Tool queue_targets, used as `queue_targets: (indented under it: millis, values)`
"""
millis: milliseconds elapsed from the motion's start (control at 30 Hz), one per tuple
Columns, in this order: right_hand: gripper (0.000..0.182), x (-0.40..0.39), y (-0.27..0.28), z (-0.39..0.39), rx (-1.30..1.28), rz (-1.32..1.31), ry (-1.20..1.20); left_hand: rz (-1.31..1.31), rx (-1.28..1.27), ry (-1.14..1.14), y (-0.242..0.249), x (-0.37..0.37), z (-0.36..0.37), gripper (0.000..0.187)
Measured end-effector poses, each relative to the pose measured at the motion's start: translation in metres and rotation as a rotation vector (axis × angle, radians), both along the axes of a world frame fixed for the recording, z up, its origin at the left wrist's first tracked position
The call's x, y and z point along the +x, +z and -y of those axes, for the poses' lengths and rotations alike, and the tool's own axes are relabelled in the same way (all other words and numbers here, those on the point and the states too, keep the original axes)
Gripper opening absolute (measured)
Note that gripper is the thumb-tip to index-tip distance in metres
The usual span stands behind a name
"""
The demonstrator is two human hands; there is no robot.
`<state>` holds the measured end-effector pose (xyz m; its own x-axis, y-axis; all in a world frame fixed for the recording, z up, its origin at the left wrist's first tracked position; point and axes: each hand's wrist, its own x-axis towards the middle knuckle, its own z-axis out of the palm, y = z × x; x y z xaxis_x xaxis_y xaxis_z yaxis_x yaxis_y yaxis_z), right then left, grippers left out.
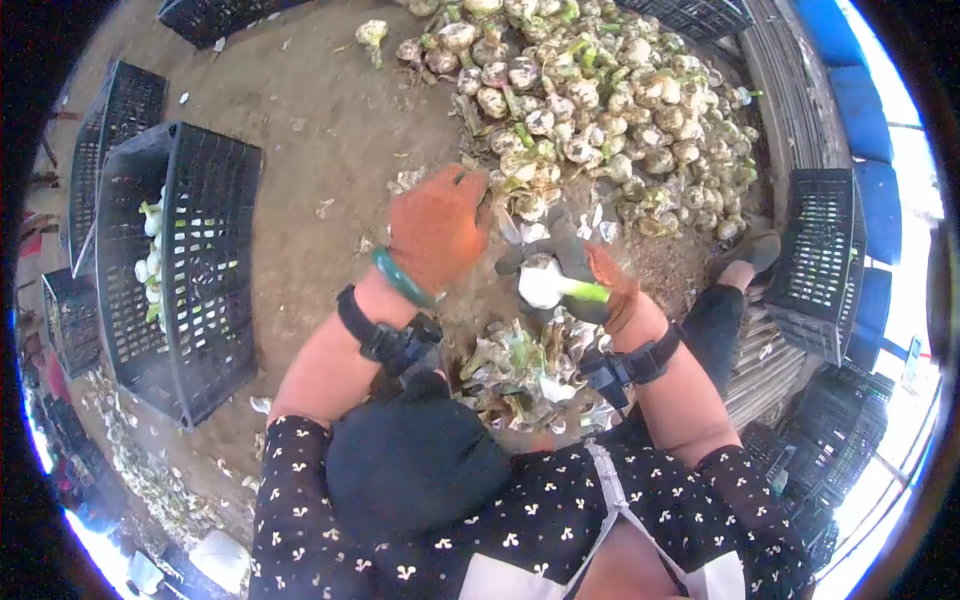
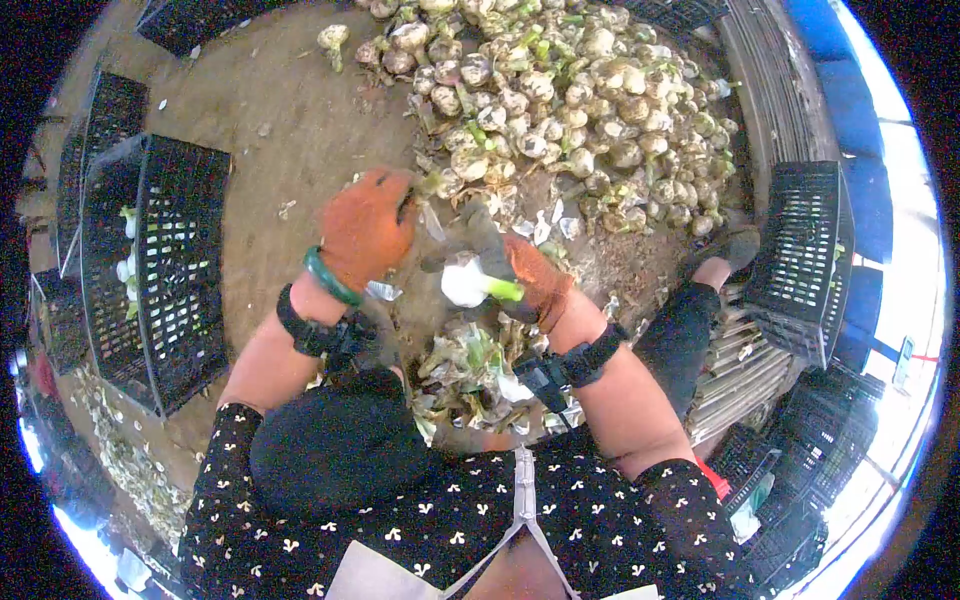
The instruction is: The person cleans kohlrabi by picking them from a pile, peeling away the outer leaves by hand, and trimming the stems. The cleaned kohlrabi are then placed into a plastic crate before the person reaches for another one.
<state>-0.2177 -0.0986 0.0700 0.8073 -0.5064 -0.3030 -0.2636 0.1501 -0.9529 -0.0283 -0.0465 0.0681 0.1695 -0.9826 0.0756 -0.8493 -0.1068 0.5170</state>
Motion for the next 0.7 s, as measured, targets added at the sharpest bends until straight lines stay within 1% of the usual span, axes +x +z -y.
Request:
queue_targets:
  millis: [33,100,133,167,200,233,267,300,333,367,400,467,500,533,600,633,700]
  values:
    - [0.052,0.0,-0.004,-0.001,0.01,0.002,0.007,0.002,0.01,0.007,-0.009,0.005,0.0,0.024]
    - [0.048,-0.001,-0.013,0.002,0.253,-0.02,-0.022,0.024,0.613,-0.081,-0.045,0.02,-0.005,0.03]
    - [0.048,0.001,-0.013,0.002,0.258,-0.017,-0.019,0.026,0.618,-0.078,-0.061,0.024,-0.014,0.03]
    - [0.047,0.003,-0.012,0.001,0.566,0.094,-0.129,-0.023,0.532,-0.057,-0.077,0.026,-0.026,0.033]
    - [0.049,0.004,-0.011,0.0,0.874,0.203,-0.241,-0.073,0.446,-0.038,-0.08,0.028,-0.032,0.036]
    - [0.044,0.001,-0.012,0.001,0.761,0.136,-0.238,-0.071,0.451,-0.035,-0.083,0.032,-0.036,0.036]
    - [0.044,0.001,-0.009,0.0,0.765,0.135,-0.232,-0.229,0.331,-0.15,-0.085,0.036,-0.039,0.039]
    - [0.043,0.001,-0.001,-0.002,0.682,0.087,-0.267,-0.384,0.207,-0.265,-0.084,0.038,-0.041,0.043]
    - [0.043,0.002,0.004,-0.003,0.595,0.04,-0.299,-0.382,0.208,-0.259,-0.062,0.037,-0.038,0.043]
    - [0.044,0.004,-0.008,-0.004,0.608,0.113,-0.331,-0.498,0.275,-0.294,-0.038,0.035,-0.034,0.044]
    - [0.044,0.004,-0.014,-0.005,0.603,0.112,-0.32,-0.618,0.339,-0.328,-0.017,0.03,-0.03,0.045]
    - [0.045,0.004,-0.02,-0.007,0.578,0.166,-0.36,-0.595,0.294,-0.315,-0.005,0.022,-0.03,0.045]
    - [0.047,0.007,-0.019,-0.011,0.509,0.186,-0.404,-0.569,0.257,-0.309,-0.001,0.019,-0.031,0.044]
    - [0.047,0.01,-0.018,-0.013,0.506,0.183,-0.385,-0.569,0.247,-0.292,0.003,0.015,-0.032,0.044]
    - [0.048,0.013,-0.013,-0.016,0.511,0.157,-0.442,-0.404,0.204,-0.312,0.007,0.01,-0.032,0.046]
    - [0.048,0.013,-0.012,-0.016,0.461,0.103,-0.419,-0.407,0.194,-0.298,0.004,0.009,-0.032,0.046]
    - [0.049,0.013,-0.012,-0.016,0.44,0.098,-0.414,-0.268,0.051,-0.319,-0.003,0.005,-0.032,0.044]
